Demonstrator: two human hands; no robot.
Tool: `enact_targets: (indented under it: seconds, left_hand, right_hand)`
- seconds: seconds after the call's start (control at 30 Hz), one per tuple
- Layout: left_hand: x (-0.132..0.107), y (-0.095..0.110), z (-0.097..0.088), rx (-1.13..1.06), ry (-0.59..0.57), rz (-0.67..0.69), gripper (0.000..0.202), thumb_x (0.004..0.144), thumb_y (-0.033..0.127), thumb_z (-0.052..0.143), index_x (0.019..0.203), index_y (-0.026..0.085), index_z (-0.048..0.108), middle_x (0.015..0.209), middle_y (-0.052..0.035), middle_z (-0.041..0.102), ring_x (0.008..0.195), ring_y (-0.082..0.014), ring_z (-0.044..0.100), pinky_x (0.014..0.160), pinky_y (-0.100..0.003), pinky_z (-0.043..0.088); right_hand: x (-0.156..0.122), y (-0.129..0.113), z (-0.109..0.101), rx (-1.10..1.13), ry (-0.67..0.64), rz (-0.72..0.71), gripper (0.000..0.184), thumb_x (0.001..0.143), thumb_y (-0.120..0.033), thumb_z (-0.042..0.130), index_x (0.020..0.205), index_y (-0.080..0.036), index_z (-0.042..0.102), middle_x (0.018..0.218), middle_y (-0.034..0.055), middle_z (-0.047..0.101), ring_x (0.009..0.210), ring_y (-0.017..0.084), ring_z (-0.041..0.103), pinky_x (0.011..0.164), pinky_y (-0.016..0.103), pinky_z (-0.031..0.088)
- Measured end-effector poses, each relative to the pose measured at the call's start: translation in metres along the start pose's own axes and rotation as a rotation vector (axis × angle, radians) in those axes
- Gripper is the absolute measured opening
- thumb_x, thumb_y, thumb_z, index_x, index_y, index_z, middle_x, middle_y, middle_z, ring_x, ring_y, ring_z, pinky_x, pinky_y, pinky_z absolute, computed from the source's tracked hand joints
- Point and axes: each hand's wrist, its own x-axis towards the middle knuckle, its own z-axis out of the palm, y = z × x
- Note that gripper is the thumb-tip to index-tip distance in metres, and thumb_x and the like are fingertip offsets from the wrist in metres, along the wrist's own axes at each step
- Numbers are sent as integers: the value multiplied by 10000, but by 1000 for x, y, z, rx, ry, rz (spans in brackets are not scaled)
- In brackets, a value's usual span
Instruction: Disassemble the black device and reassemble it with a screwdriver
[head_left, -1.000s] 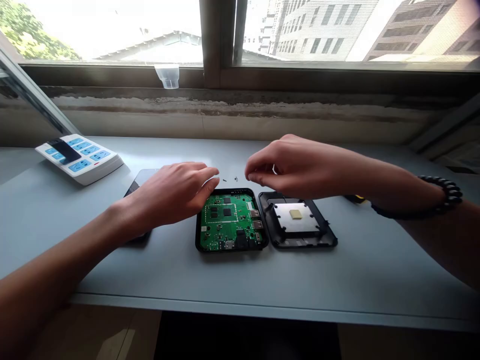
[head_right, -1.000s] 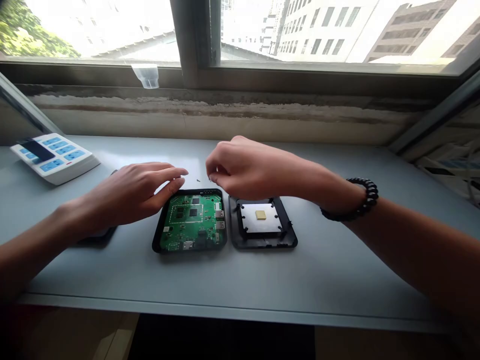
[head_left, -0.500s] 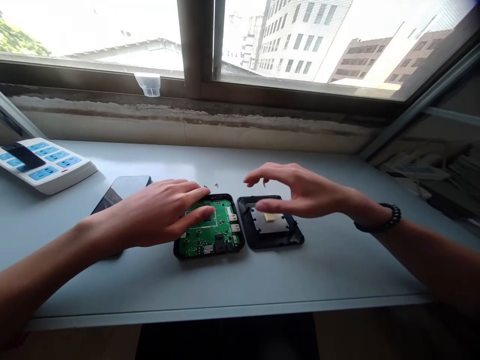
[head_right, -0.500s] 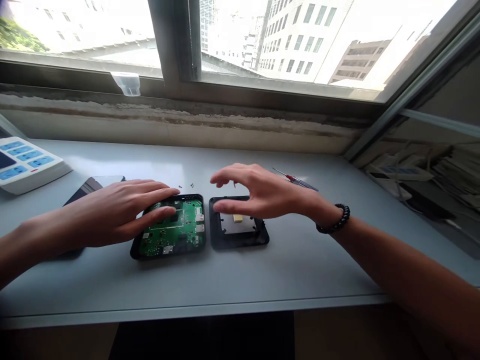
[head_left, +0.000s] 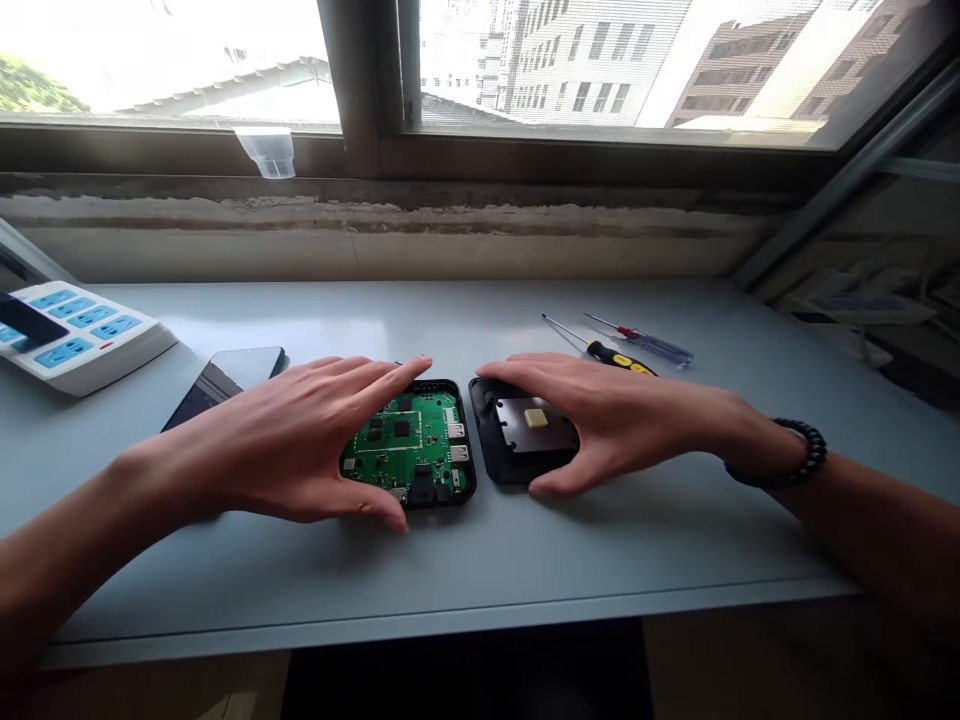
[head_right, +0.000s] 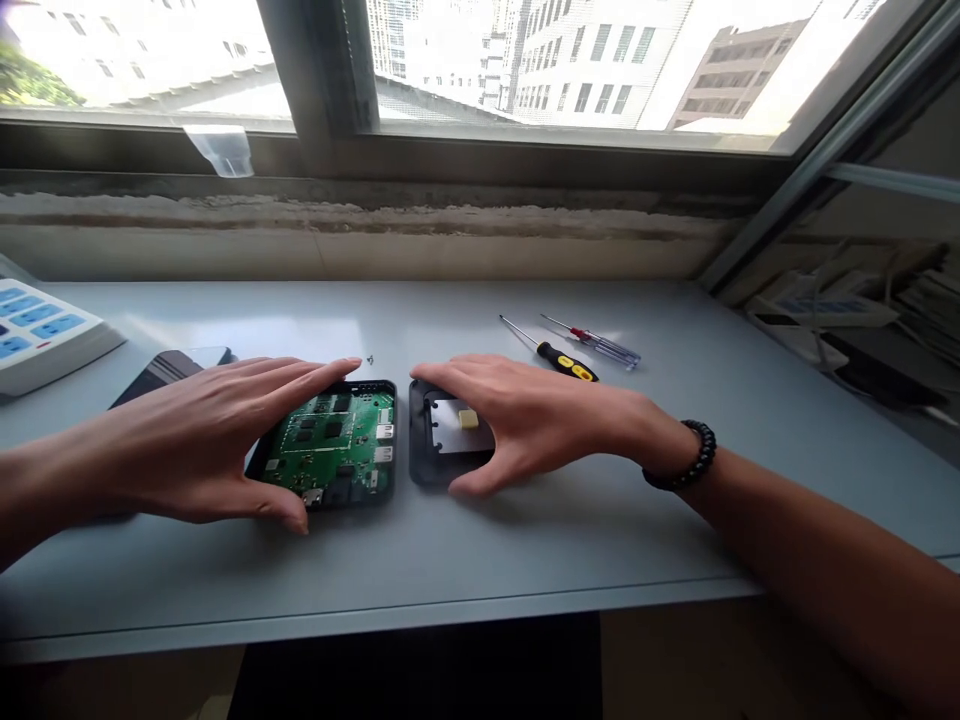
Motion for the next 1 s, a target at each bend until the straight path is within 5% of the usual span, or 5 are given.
enact_targets:
  seconds: [0.3,0.43,0.57,0.67,1.0]
  left_hand:
    - [-11,-10,-7,-104,-139,-87,1200,710,860,693,1652,360,142,1653,-108,380,1426,-414,493,1089,-508,503]
    - [-4,5,-5,-151,-113,-91,1132,767,846,648,1646,272,225,1632,-140,406,1440,-397,483,1122,-514,489]
    - [4,19,10,-175,-20,-78,1073,858,829,543,1627,132,269,1602,-225,421,1453,-411,461,1140,-544,476]
    - [5,21,24,-185,92,-29,1005,905,781,534,1639,163,233,1628,-212,382,1488,-395,412,1158,-528,467]
    - [20,38,30,-338,111,-213,1137,816,865,550,1598,69,327,1650,-233,314,1538,-434,280,1236,-591,327]
  right_hand:
    - [-7,22,-2,104,185,-13,974,725,-512,771,1554,-225,348,1470,145,540,1313,336,568,1101,475,485]
    - [-7,24,-6,507,297,-115,966,692,-402,834,1525,-295,358,1478,104,513,1412,292,494,1209,435,401]
    - [-5,13,-7,956,398,-113,1067,642,-414,886,1533,-265,318,1309,118,619,1256,301,616,1053,462,534]
    - [-3,5,-6,1193,479,-110,1090,622,-442,895,1527,-277,309,1241,99,668,1227,323,641,985,494,569]
    - [2,-4,-1,1402,551,-64,877,594,-440,882,1362,-293,485,1143,45,703,1152,260,670,992,444,577]
